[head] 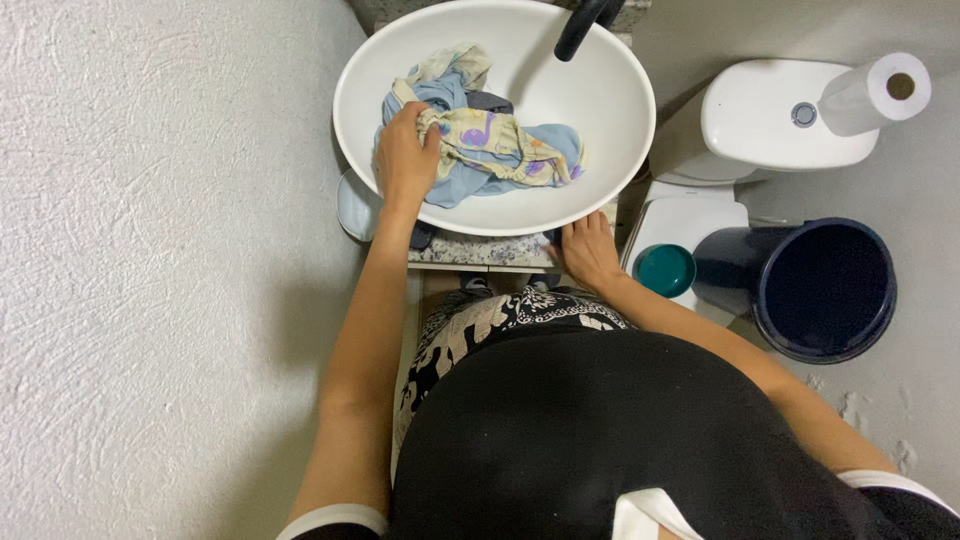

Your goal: The person rubs socks against a bar of soap, scrubs them together by hand in a sink under running water, and wrings them out.

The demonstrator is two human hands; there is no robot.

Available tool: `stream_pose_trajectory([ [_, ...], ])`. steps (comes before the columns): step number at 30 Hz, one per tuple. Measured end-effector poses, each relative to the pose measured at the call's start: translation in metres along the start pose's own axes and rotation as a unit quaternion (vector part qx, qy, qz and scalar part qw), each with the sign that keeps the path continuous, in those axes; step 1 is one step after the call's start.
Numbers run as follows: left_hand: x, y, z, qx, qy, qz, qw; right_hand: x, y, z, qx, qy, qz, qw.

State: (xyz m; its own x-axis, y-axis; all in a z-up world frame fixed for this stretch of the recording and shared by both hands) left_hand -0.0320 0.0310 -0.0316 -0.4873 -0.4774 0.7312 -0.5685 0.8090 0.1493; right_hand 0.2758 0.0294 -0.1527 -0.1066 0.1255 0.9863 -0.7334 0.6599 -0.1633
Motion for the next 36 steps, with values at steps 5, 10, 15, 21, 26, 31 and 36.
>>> stream_pose_trajectory([
  [5, 0.000, -0.001, 0.004, 0.008, -0.034, -0.002, 0.999, -0.018, -0.007, -0.001, 0.019, 0.016, -0.086, 0.996],
  [10, 0.001, -0.003, 0.003, -0.004, -0.032, -0.020, 0.999, -0.023, 0.001, 0.000, 0.020, 0.039, -0.072, 0.996],
  [15, -0.009, -0.001, 0.009, 0.005, -0.056, -0.014, 0.998, -0.001, 0.010, 0.002, -0.010, 0.047, -0.025, 0.999],
  [21, -0.019, 0.002, 0.011, -0.021, -0.108, -0.015, 0.994, 0.007, 0.019, -0.002, -0.029, 0.071, 0.066, 0.995],
  [26, -0.019, 0.003, 0.009, -0.031, -0.110, -0.008, 0.993, 0.001, 0.012, -0.008, 0.000, 0.049, 0.060, 0.997],
  [31, -0.022, 0.005, 0.009, -0.018, -0.100, -0.005, 0.995, 0.017, 0.008, -0.037, -0.042, 0.176, -0.005, 0.983],
  [36, -0.029, 0.005, 0.018, 0.000, -0.128, -0.007, 0.992, 0.002, -0.018, -0.082, -0.375, 0.521, 0.149, 0.752],
])
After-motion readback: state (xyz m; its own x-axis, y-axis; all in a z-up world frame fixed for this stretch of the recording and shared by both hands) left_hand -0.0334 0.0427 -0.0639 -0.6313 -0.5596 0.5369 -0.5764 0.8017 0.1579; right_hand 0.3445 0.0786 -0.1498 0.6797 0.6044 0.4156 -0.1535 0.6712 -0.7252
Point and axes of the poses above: each hand's wrist, its own y-axis towards the middle knuckle, its own x-axis out of the back of the hand, z = x × y, the point moved 7 cm from there along y, towards the middle knuckle, and after that the axes turned 5 degrees about -z, right-handed, at the moved point
